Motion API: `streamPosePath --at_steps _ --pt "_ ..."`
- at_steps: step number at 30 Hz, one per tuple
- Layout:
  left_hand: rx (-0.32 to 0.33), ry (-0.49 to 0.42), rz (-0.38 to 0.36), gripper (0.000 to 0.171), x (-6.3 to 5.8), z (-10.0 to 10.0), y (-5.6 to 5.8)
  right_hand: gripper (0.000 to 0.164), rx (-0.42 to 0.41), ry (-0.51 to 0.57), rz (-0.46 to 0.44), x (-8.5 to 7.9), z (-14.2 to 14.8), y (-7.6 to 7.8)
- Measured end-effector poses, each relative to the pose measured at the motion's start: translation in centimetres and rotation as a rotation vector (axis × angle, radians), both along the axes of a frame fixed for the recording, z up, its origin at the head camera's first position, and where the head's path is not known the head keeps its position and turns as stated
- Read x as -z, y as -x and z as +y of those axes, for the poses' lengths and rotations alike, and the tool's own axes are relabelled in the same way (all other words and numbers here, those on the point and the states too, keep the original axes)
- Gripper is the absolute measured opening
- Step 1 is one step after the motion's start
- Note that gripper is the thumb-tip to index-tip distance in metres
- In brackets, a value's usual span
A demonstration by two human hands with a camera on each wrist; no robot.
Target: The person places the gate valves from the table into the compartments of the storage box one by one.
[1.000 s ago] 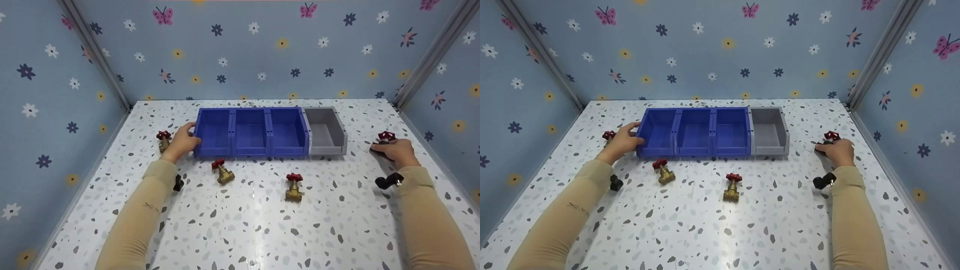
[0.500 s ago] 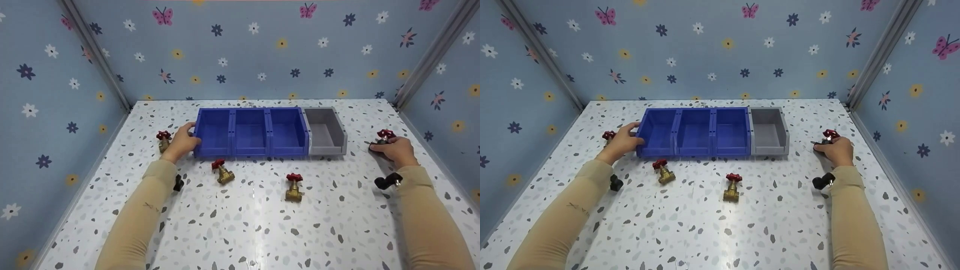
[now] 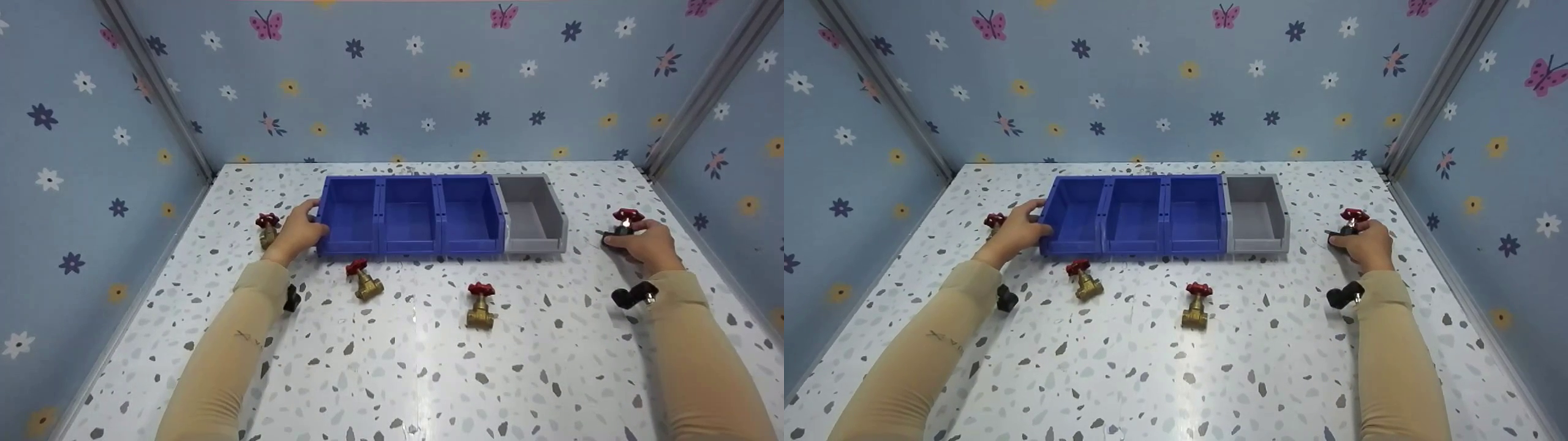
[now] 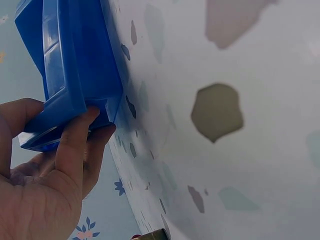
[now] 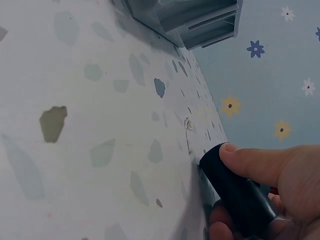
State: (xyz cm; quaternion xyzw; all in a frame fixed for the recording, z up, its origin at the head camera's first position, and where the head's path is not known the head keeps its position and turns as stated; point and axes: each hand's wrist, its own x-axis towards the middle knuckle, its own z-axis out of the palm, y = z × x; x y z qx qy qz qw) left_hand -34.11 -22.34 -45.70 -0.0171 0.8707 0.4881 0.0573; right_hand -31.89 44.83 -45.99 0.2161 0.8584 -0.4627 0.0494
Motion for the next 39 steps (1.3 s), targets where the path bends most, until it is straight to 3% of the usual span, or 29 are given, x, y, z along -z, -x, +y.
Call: streamPosePath --at_steps 5,9,16,23,33,39 --pt "0.002 0.001 0.006 0.078 0.0 -0.1 0.0 0.071 -0.007 0.028 0.018 0.1 0.1 0.1" --pt "0.007 -0.005 0.006 0.078 -0.1 -0.1 -0.1 0.077 -0.005 0.042 0.007 0.1 0.1 0.1" --pt "0.007 -0.014 -0.004 0.078 -0.1 -0.1 -0.1 0.084 0.045 0.164 0.022 0.0 -0.4 0.4" --pt "0.019 -0.042 -0.027 0.078 -0.2 -0.1 -0.2 0.083 0.018 0.085 0.016 0.1 -0.5 0.4" --pt "0.010 0.008 -0.015 0.078 -0.1 0.0 0.0 0.085 -0.025 0.009 0.026 -1.0 -1.3 0.4" --pt "0.003 0.024 -0.020 0.078 -0.2 0.1 0.0 0.085 -0.039 0.066 0.061 -1.4 -1.6 0.5"
